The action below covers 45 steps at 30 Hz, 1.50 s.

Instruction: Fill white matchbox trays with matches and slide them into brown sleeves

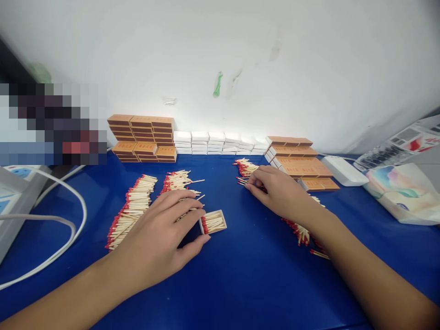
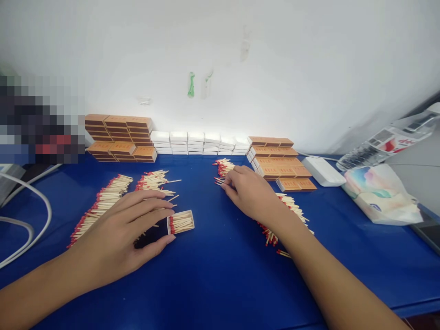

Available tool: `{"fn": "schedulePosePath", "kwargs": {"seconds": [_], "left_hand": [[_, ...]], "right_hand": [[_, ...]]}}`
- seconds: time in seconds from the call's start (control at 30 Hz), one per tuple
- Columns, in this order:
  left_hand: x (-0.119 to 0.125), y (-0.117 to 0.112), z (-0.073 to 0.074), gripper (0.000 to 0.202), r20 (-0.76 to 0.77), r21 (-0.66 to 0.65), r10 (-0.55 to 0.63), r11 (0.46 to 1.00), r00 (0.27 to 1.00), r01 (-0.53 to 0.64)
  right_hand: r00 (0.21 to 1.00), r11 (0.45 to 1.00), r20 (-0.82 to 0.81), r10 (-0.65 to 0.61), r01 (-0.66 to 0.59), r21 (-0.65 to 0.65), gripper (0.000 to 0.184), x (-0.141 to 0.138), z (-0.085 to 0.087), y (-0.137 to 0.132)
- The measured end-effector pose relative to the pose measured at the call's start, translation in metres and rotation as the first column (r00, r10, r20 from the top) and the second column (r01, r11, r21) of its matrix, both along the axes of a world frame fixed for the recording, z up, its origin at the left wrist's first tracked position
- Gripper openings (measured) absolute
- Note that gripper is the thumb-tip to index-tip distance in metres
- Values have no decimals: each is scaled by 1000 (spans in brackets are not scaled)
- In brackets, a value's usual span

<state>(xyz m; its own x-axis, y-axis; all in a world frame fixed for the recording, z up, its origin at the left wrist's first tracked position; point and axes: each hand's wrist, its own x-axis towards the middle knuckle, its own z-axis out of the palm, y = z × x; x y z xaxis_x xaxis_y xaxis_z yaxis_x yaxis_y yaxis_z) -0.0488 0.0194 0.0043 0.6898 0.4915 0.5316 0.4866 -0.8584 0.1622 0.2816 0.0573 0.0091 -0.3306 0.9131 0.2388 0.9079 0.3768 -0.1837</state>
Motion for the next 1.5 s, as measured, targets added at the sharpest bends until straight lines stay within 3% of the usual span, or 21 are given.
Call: {"fn": "schedulePosePath", "kwargs": {"seconds": [0.2,0.63,1.07,1.3,1.5], "left_hand": [[-1,0,-1,22,-2,22,3,1000,1000,-3],[-1,0,-1,23,-4,11,0,1000,1000,0],[-1,-1,0,23,-1,11,2,1000,1000,-2],[-1,0,0,23,-3,-3,6,1000,1000,-6],[0,1,1,19,16,-17,9,1000,1000,-9]], "right_hand": [[1000,999,-19,-9,9,34,12,2,-3,2],[998,997,-48,46,-43,56,14,2,-2,1],[989,990,-118,88,-99,-98,14,-5,2,-3],[968,981,-170,186,-192,-17,11,-35,19,-32],[918,927,-138,373,-363,91,12,-69,22,-57]]}}
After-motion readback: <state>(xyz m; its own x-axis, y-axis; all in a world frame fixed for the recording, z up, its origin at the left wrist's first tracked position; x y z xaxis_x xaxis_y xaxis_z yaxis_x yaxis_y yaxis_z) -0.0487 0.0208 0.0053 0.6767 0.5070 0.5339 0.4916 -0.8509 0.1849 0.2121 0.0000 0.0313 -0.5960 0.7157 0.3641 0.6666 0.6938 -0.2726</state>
